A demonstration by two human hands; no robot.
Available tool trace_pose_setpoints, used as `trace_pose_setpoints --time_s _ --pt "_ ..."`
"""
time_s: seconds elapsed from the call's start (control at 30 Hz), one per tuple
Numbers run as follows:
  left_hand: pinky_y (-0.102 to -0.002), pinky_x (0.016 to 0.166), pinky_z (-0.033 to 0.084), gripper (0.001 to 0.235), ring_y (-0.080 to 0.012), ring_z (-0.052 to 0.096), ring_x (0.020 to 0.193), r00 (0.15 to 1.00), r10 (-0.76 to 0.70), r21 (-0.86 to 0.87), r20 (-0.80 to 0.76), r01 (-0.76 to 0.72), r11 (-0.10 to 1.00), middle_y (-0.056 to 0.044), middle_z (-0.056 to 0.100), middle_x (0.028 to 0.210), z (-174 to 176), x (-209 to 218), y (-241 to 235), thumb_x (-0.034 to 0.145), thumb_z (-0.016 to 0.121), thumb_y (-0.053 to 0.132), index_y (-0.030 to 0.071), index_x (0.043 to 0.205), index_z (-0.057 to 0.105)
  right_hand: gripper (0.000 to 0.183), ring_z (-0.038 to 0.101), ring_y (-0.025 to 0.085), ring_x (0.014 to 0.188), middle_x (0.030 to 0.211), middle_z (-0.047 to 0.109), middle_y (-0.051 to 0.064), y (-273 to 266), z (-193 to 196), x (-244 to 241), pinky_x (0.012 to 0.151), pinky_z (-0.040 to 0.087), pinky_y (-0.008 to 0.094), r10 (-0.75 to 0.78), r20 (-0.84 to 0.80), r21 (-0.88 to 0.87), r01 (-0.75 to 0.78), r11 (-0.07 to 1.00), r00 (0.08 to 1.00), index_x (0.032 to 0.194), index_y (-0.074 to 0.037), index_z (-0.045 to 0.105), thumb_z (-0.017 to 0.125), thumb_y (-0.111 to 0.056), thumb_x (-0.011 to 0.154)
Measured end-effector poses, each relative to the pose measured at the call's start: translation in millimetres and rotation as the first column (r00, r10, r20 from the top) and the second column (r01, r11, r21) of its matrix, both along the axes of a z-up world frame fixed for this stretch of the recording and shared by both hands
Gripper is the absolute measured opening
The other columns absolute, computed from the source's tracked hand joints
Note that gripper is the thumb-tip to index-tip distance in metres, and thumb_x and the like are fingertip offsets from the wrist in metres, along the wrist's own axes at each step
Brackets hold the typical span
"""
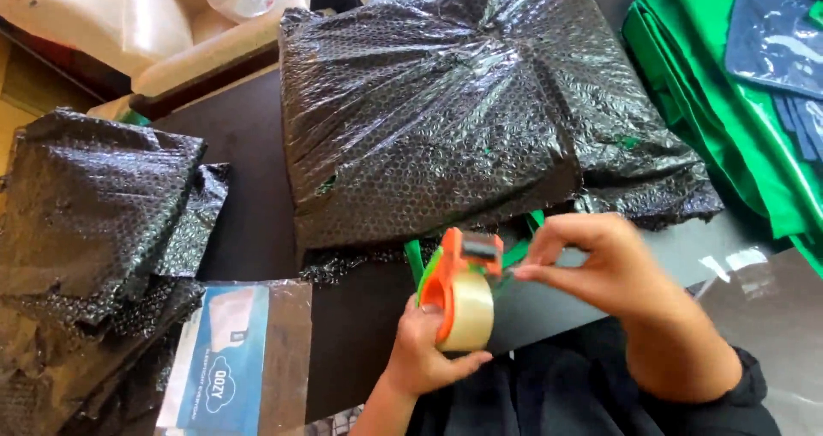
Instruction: The person wraps a large rectangular item in black bubble wrap, secures it with clear packing tape using a handheld dispenser, and folds the edges to seal the package. The person repeatedly applies tape to the edges and corners to ensure the wrapping is secure.
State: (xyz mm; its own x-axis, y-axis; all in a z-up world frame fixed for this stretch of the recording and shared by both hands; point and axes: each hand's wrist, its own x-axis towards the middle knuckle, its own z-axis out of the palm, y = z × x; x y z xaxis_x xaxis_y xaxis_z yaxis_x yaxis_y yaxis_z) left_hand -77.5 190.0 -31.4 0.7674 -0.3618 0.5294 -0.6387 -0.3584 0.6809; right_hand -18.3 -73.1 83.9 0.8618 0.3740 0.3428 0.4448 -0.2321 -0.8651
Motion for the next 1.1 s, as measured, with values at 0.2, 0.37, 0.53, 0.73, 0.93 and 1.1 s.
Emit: trace_pose_setpoints --time_s 0.2,0.37,0.53,0.73,0.93,1.1 --pt "-0.041 0.094 0.045 0.044 -0.0225 0.073 0.080 0.989 -0.092 -0.058 -0.113 0.086 0.995 0.001 0.069 0.074 -1 -6 1 0.076 0.083 0.053 0.011 0.076 0.068 0.028 0.075 0.013 0.075 0.075 0.078 0.010 -27 -22 28 0.063 0.058 0.023 -0.083 -0.313 0.127 0.129 0.984 0.946 0.063 -0.007 0.063 0.089 -0.006 0.074" --pt "-0.035 0.083 0.043 0.046 -0.0188 0.069 0.069 0.963 -0.183 -0.047 -0.199 0.177 0.983 0.001 0.066 0.069 11 -10 4 0.075 0.083 0.056 0.013 0.073 0.067 0.028 0.070 0.014 0.070 0.079 0.076 0.012 -32 -66 60 0.057 0.055 0.025 0.080 -0.411 0.252 0.029 0.967 0.908 0.065 -0.006 0.061 0.087 -0.006 0.076" --pt "-0.036 0.084 0.046 0.051 -0.0186 0.061 0.062 0.963 -0.192 -0.069 -0.187 0.182 0.981 0.001 0.058 0.063 2 -11 6 0.078 0.080 0.059 0.011 0.069 0.062 0.025 0.071 0.017 0.074 0.080 0.074 0.010 -32 -93 70 0.063 0.057 0.029 0.230 -0.570 0.362 -0.010 0.932 0.789 0.069 -0.007 0.062 0.084 -0.003 0.080" --pt "-0.035 0.079 0.044 0.053 -0.0177 0.064 0.063 0.965 -0.159 -0.048 -0.208 0.152 0.987 0.001 0.060 0.063 3 -14 7 0.077 0.078 0.062 0.013 0.066 0.062 0.026 0.067 0.015 0.069 0.076 0.072 0.010 -39 -86 56 0.060 0.053 0.027 0.231 -0.525 0.394 -0.007 0.919 0.819 0.069 -0.008 0.061 0.082 0.000 0.082" --pt "-0.036 0.083 0.046 0.040 -0.0194 0.064 0.065 0.962 -0.201 -0.071 -0.185 0.191 0.979 -0.001 0.064 0.069 19 -10 5 0.080 0.078 0.047 0.011 0.071 0.065 0.026 0.068 0.015 0.069 0.078 0.072 0.010 -45 -82 56 0.059 0.054 0.026 0.185 -0.520 0.375 0.028 0.927 0.834 0.069 -0.008 0.062 0.083 -0.001 0.080" --pt "-0.040 0.089 0.047 0.043 -0.0195 0.064 0.064 0.954 -0.244 -0.063 -0.176 0.236 0.970 -0.001 0.064 0.067 29 -11 6 0.083 0.078 0.050 0.011 0.072 0.064 0.027 0.065 0.013 0.065 0.077 0.073 0.010 -41 -98 58 0.056 0.051 0.026 0.203 -0.566 0.347 0.007 0.938 0.799 0.068 -0.009 0.060 0.084 -0.005 0.081"
